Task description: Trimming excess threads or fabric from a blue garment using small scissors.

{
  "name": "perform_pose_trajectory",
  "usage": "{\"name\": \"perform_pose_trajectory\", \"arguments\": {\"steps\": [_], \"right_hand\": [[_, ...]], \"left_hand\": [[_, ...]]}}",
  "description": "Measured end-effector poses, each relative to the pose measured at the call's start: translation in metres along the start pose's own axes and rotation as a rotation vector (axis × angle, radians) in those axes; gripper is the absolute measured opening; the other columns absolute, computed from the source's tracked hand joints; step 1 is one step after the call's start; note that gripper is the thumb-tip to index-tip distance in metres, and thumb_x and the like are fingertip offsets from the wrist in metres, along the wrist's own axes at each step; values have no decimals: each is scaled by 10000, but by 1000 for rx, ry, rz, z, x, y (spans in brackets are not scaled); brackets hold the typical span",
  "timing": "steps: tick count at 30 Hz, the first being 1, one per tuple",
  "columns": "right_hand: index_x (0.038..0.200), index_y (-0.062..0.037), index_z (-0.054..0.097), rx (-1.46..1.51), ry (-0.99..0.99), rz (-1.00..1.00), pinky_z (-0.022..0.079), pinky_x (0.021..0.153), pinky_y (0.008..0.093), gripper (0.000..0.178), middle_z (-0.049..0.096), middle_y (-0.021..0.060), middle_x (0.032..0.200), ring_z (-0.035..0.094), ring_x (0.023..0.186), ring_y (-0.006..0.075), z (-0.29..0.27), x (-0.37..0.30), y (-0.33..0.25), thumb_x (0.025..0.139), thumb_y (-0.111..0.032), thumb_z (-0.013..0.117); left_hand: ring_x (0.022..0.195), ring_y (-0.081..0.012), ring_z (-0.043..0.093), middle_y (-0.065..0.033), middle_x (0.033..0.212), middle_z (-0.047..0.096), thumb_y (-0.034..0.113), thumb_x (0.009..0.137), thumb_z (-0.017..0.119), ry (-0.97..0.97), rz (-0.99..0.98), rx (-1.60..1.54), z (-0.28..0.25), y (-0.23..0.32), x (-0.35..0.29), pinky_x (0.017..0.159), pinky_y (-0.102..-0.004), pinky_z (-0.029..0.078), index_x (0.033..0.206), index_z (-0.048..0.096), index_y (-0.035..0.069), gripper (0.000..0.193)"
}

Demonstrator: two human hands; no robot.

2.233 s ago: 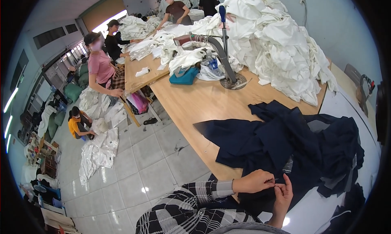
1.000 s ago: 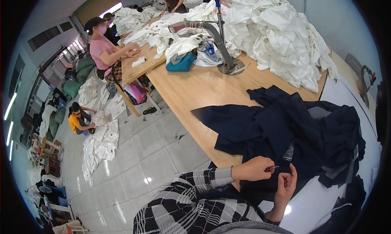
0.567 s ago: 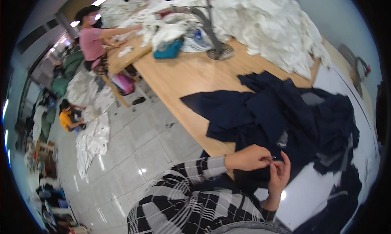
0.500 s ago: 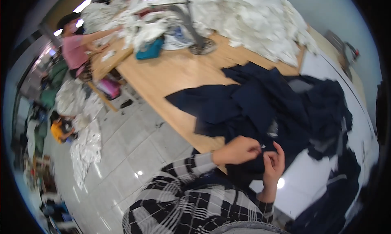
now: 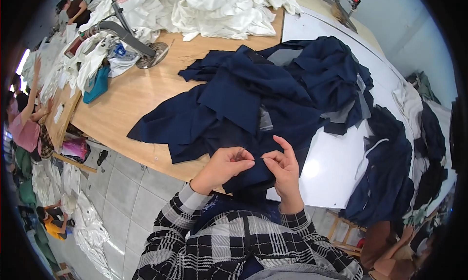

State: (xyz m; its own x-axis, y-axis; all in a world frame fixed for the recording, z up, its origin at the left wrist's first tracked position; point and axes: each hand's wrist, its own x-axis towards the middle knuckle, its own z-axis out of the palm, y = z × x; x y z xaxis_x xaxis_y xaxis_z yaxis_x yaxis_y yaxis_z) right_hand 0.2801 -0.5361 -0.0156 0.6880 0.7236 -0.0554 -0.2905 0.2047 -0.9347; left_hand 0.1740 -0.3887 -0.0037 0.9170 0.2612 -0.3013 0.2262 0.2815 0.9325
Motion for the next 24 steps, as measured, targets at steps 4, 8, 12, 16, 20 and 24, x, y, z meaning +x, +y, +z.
{"name": "perform_pose_trajectory", "arguments": {"steps": [4,8,12,16,20,24], "right_hand": [[1314,-15,361,113,-18,62,440,791,201,531,605,74,911,567,845,93,-1,1,-1,827,58,561],[1288,-12,409,84,-70,101,433,780,188,512,593,71,933,562,846,85,-4,-1,-1,812,58,583],[1123,-7,571,-123,-6,-24,424,751,184,340,587,38,927,551,841,85,-4,0,3,790,48,614],[865,-42,687,-740,110,-367,405,673,224,168,560,27,868,529,769,121,-5,-1,2,728,47,648],[843,-37,698,-580,243,-235,374,570,212,126,545,21,713,495,634,88,-3,-1,5,741,21,650],[997,37,648,212,243,103,471,690,200,169,593,11,805,534,678,79,2,1,7,846,10,577]], "left_hand": [[523,-4,419,62,655,524,125,820,659,2,-30,-101,0,-1,1,457,-154,307,885,623,31,119],[520,-5,413,63,654,522,135,815,668,7,-41,-152,-2,0,1,461,-148,304,900,623,30,142],[529,-13,422,66,646,513,123,803,676,24,-35,-57,1,-5,1,466,-163,320,896,632,16,148],[559,-59,482,12,680,538,59,757,677,174,288,310,6,-12,0,482,-188,369,878,639,7,136],[613,-145,574,-65,780,565,-22,713,656,320,648,645,20,-12,-3,524,-234,450,874,640,29,169],[603,-141,564,-63,825,564,-77,612,670,342,890,873,23,-20,-1,516,-250,455,875,657,27,283]]}}
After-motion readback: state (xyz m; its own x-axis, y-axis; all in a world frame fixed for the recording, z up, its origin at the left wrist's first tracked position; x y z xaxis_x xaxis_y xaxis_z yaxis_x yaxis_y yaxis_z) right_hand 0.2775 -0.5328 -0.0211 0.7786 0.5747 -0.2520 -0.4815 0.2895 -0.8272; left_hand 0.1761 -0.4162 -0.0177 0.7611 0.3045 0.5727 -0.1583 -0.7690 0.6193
